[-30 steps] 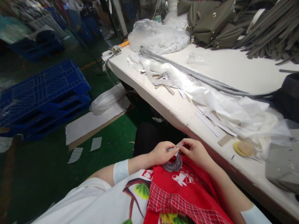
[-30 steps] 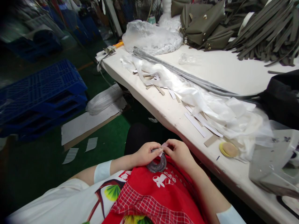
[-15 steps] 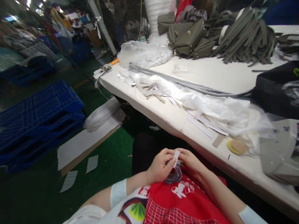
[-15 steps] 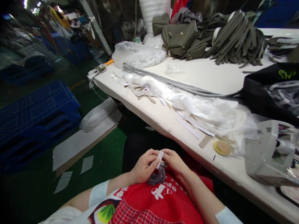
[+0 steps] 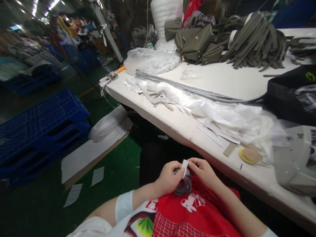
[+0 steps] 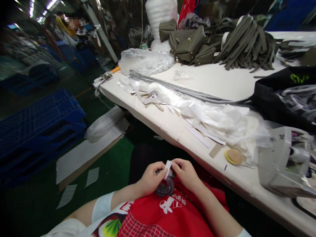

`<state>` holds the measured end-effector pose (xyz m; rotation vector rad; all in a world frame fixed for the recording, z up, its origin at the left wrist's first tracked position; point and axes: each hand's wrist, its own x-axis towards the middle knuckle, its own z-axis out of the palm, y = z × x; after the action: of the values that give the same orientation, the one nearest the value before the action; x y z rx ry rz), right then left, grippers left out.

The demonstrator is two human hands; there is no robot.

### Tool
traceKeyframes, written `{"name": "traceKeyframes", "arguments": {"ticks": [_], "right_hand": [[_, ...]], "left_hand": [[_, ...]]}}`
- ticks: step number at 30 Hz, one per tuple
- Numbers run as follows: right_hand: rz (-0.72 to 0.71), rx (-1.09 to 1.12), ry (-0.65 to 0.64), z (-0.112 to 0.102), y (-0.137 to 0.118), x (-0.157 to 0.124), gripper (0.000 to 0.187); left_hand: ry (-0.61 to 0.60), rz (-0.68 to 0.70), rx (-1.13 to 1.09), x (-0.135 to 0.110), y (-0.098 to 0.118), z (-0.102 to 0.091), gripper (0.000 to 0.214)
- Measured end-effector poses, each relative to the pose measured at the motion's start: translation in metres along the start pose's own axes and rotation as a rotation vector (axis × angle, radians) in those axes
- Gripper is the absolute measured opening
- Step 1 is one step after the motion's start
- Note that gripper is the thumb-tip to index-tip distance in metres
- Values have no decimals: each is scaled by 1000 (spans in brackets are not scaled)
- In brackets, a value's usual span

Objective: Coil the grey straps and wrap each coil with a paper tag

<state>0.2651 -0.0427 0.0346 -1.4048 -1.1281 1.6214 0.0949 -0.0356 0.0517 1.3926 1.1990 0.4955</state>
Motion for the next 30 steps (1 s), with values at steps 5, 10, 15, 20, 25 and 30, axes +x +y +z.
{"name": "traceKeyframes", "arguments": {"ticks": [5,10,15,20,25,30], "right_hand": [[72,53,-90,-12,-12,-4,37],[217,134,-105,-14,-9,1,39],[241,106,-199,-16,-1,6,35],[-112,-364,-41,-9,-10,-7,16],[-417,-630,-133,-7,-21,-27,23],[-585,-821,10,-8,-18,-34,34]], "left_hand": [[58,90,148,-6,11,5,14],[80,77,150,-9,11,9,23],[32,67,165,-10,11,8,26],[-105,31,232,-5,10,-4,26],[-283,-197,-242,9,4,-21,43],[-212,-265,-631,23,20,-17,43]]}}
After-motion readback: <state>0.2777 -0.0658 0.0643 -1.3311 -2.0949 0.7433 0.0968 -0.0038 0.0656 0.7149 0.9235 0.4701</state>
